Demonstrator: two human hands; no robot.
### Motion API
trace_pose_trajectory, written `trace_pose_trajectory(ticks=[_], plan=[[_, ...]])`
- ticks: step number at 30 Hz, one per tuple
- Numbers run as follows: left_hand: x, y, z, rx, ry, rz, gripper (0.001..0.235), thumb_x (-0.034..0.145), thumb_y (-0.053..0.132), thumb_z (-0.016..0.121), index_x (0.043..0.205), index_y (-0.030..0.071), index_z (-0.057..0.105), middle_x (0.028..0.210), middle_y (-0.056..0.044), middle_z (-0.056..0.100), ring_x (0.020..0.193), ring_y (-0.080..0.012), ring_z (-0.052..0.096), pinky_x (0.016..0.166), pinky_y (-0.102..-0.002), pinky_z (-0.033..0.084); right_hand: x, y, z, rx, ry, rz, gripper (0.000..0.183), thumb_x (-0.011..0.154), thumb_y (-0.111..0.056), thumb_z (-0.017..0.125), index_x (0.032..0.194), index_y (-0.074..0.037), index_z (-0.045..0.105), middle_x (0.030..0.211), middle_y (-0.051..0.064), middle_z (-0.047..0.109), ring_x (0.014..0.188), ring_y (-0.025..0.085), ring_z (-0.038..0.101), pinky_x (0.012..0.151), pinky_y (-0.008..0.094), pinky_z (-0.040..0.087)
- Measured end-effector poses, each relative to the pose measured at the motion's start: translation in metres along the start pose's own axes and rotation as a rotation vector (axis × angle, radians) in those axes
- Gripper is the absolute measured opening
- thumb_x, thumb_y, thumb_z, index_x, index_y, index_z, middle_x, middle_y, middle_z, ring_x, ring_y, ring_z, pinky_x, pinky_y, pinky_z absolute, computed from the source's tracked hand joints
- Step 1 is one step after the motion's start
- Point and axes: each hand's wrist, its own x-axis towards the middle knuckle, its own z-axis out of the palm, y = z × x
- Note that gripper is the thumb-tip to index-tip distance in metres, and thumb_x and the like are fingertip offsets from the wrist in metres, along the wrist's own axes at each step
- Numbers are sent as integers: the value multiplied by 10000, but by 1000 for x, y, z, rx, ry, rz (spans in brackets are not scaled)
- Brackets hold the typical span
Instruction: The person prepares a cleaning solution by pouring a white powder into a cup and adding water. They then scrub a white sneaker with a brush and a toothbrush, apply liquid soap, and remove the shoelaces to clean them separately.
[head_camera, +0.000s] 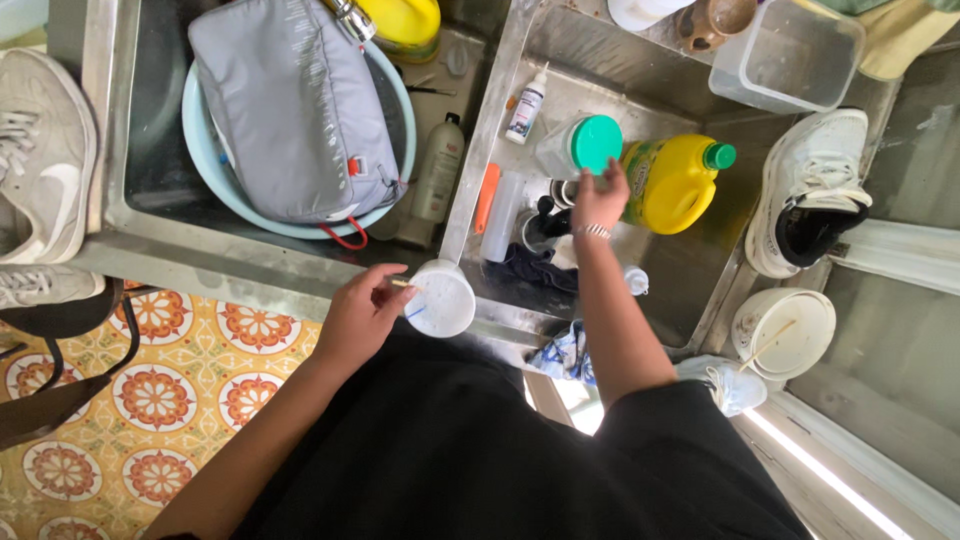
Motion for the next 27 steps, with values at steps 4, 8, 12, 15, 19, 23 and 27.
trace_pose_trajectory(ticks=[4, 8, 12, 15, 19, 23, 27], plan=[[0, 7, -1, -61, 73, 182, 132, 914, 136, 766, 993, 36, 731, 824, -66, 674, 683, -152, 652, 607, -284, 518, -118, -111, -20, -225, -406, -366, 238, 930, -70, 721, 1164, -27, 720, 1005, 109, 699, 807, 189, 666, 833, 340, 559], [-4, 19, -6, -77, 84, 319, 102, 916, 119, 764, 979, 44, 735, 842, -57, 671, 717, -157, 662, 623, -283, 525, -194, -191, -26, -175, -730, -765, 398, 794, -145, 866, 1145, -60, 698, 1086, 134, 693, 982, 314, 670, 867, 398, 549], [-12, 37, -17, -31, 81, 466, 116, 903, 129, 777, 985, 58, 738, 873, -54, 678, 716, -162, 662, 640, -290, 537, -227, -211, -16, -264, -758, -784, 508, 743, -199, 897, 1177, -36, 688, 1102, 133, 675, 974, 339, 659, 850, 425, 540], [-17, 43, -27, 21, 94, 494, 116, 898, 139, 789, 977, 64, 751, 860, -49, 681, 703, -164, 658, 640, -301, 531, -239, -204, -11, -295, -714, -797, 478, 751, -187, 869, 1161, -35, 676, 1117, 123, 681, 1010, 342, 665, 870, 429, 541], [-19, 38, -39, 3, 16, 466, 139, 877, 157, 799, 976, 65, 766, 850, -46, 693, 693, -157, 668, 627, -290, 541, -244, -188, -6, -358, -736, -798, 324, 818, -156, 831, 1100, -58, 705, 1065, 100, 712, 962, 314, 687, 846, 423, 550], [-17, 24, -41, -37, -39, 466, 142, 871, 157, 795, 973, 59, 785, 865, -54, 719, 719, -166, 682, 619, -280, 546, -243, -169, 3, -347, -774, -792, 212, 859, -128, 796, 1038, -54, 709, 998, 108, 720, 927, 319, 696, 820, 416, 560], [-14, 10, -33, -95, -46, 517, 169, 880, 158, 791, 1001, 42, 772, 901, -67, 726, 753, -167, 700, 654, -282, 559, -241, -159, 9, -314, -775, -772, 160, 842, -102, 780, 965, -35, 702, 968, 124, 725, 896, 336, 698, 791, 423, 562]])
